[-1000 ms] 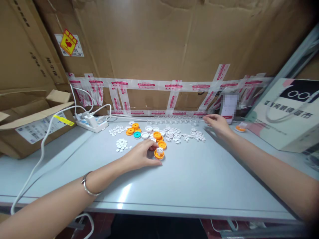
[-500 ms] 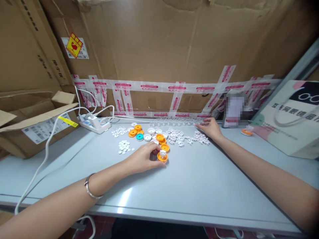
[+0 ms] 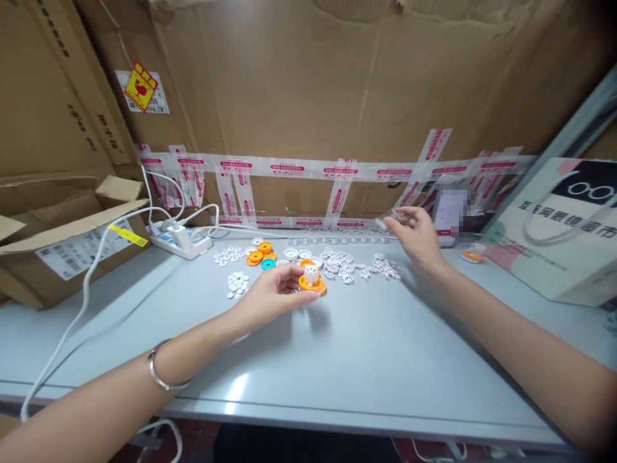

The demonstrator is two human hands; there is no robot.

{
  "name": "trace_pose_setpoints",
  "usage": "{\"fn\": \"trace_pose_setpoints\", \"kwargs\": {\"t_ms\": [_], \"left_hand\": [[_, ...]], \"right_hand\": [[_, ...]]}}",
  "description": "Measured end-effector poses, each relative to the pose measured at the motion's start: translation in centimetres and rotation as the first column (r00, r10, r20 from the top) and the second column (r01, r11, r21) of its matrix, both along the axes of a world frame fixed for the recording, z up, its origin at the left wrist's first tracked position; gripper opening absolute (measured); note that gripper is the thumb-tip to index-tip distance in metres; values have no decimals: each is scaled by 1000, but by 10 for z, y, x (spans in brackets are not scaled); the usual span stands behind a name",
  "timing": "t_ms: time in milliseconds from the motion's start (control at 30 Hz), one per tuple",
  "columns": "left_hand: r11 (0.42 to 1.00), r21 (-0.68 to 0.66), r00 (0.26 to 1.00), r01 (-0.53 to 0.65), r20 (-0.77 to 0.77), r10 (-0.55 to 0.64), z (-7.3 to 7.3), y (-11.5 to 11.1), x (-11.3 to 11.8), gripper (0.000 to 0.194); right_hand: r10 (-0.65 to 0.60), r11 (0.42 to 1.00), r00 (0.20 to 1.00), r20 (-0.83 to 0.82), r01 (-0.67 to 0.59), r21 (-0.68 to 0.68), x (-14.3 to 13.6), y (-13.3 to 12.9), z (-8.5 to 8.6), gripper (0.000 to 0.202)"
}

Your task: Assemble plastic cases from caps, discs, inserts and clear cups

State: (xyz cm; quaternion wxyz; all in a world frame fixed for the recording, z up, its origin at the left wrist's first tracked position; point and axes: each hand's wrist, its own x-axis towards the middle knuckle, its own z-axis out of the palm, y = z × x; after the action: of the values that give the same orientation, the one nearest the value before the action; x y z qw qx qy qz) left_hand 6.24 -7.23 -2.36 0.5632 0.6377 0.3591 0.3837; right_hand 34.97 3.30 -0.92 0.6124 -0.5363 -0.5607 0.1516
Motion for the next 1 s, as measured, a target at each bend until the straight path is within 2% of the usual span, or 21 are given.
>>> {"fn": "trace_pose_setpoints", "kwargs": {"t_ms": [33,100,233,333,400,633,1000], "left_hand": [[1000,-19,999,-5,42,6,2,-2,0,27],[1000,-29,994,2,106,1,5,-6,1,25],[998,-59,990,8,144,1,9,-11,2,26],[996,-83,988,14,156,-1,11,-13,3,27],[996,-77,989,33,143,-22,12,-14,4,26],[997,-55,991,52,126,-45,13,-16,4,27],[997,53,998,62,21,-63,17,-19,2,26]], "right_hand": [[52,998,998,-20,-52,18,-11,-9,7,32],[282,959,949,-139,-276,65,-36,-30,18,31],[585,801,778,-227,-598,15,-75,-77,32,28],[704,694,681,-201,-720,-8,-89,-103,35,25],[724,677,672,-156,-735,-29,-92,-112,36,24],[724,688,689,15,-722,-78,-91,-118,38,25],[765,635,643,35,-745,-201,-93,-121,35,30]]}}
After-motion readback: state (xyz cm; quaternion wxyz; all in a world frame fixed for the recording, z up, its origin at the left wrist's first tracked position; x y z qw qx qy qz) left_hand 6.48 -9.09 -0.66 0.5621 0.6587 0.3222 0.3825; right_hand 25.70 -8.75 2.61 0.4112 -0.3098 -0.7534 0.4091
